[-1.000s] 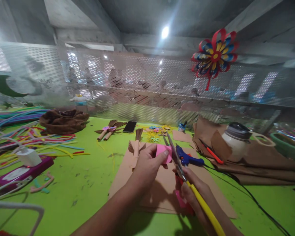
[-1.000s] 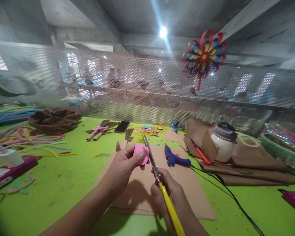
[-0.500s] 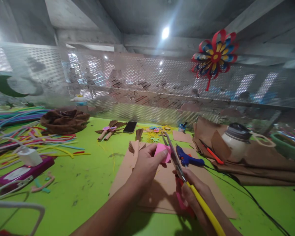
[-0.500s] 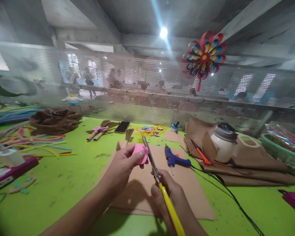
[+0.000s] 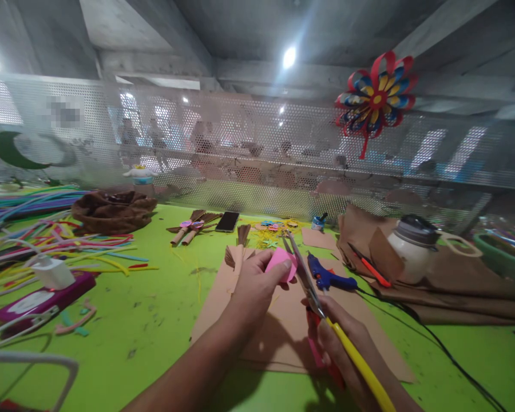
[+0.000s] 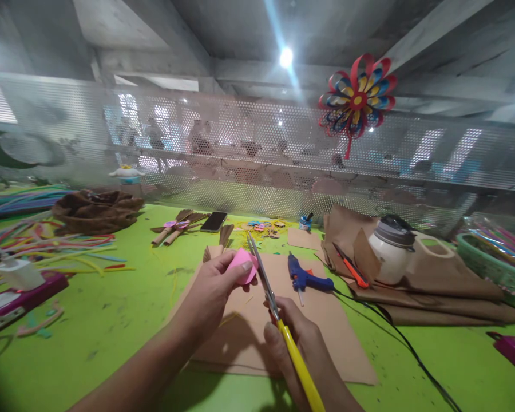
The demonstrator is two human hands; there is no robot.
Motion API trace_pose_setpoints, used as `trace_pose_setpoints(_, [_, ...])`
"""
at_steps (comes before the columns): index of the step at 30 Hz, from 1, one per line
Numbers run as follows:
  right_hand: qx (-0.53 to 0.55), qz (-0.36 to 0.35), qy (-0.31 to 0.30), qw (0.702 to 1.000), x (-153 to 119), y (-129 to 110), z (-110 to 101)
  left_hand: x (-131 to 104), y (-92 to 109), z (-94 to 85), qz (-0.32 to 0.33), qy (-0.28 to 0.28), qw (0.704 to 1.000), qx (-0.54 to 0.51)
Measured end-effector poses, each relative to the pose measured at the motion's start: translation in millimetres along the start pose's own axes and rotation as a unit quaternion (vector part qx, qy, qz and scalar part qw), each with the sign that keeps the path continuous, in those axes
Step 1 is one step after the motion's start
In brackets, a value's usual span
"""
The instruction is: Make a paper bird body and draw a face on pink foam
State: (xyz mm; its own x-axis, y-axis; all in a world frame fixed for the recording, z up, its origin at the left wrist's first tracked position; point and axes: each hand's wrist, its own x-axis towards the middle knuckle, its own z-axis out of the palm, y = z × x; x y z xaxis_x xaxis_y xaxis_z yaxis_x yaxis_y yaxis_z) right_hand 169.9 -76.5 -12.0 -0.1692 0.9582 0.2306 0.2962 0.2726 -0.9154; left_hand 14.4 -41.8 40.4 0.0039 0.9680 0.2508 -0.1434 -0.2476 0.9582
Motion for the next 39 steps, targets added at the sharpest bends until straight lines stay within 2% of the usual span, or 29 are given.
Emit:
trace_pose_setpoints(7, [0.002, 0.018, -0.019, 1.0, 0.0, -1.8, -2.6, 2.4, -1.9, -2.2, -0.006, 0.003, 1.0, 0.01])
trace_pose_setpoints(15, [-0.023, 0.009, 0.001, 1.0, -0.5, -1.6, -1.3, 4.2, -1.8, -2.4, -0.006, 0.005, 1.0, 0.001])
trace_pose_setpoints(20, [0.01, 0.033, -0.013, 0.999, -0.8, -0.1, -1.2, 4.7, -2.1, -2.9, 0.0, 0.011, 1.0, -0.008])
trace_pose_setpoints(33, [0.015, 0.033, -0.027, 0.999, 0.7, 7.5, -1.9, 6.1, -7.3, -4.3, -0.002, 0.013, 1.0, -0.022])
trace_pose_setpoints(39, [0.028, 0.043, -0.04, 0.998, 1.4, 8.5, -3.7, 8.6, -6.9, -4.3, 0.007, 0.042, 0.998, -0.04])
